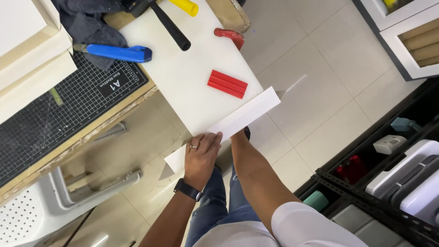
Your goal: Applying white adhesive strips to a board using a squeegee, a small roller, and a utility knife for trimming.
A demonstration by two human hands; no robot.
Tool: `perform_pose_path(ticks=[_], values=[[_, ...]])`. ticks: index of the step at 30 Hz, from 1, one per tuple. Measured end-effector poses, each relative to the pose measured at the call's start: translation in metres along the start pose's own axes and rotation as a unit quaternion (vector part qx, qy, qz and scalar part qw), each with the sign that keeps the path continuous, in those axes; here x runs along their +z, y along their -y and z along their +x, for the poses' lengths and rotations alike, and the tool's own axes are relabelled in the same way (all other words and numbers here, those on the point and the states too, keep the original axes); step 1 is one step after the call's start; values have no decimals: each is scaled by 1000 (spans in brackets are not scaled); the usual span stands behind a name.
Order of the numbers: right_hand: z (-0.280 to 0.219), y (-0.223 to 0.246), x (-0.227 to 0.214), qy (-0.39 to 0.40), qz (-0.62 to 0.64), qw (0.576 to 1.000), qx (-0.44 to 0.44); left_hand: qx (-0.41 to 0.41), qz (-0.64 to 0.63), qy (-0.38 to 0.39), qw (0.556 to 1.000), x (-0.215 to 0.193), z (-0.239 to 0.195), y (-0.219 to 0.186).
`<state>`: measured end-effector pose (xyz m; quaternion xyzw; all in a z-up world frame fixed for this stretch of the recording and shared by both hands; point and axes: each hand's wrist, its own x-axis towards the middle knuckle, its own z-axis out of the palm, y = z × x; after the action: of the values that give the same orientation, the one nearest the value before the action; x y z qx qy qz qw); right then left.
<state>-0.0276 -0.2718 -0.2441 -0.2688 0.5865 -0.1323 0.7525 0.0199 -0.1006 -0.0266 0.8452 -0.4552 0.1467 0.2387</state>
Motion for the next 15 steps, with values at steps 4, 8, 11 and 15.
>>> perform_pose_path(ticks=[4,8,11,15], values=[[-23,25,-17,17,-34,997,-67,-13,14,-18,1000,-1,3,-8],[-66,58,-65,10,-65,988,-139,-3,-6,6,1000,-15,-17,-23],[-111,93,-76,11,-78,977,-196,-24,-56,7,998,-30,-41,-30],[-181,127,-84,10,-99,958,-267,-202,-207,17,957,-59,-97,-41]])
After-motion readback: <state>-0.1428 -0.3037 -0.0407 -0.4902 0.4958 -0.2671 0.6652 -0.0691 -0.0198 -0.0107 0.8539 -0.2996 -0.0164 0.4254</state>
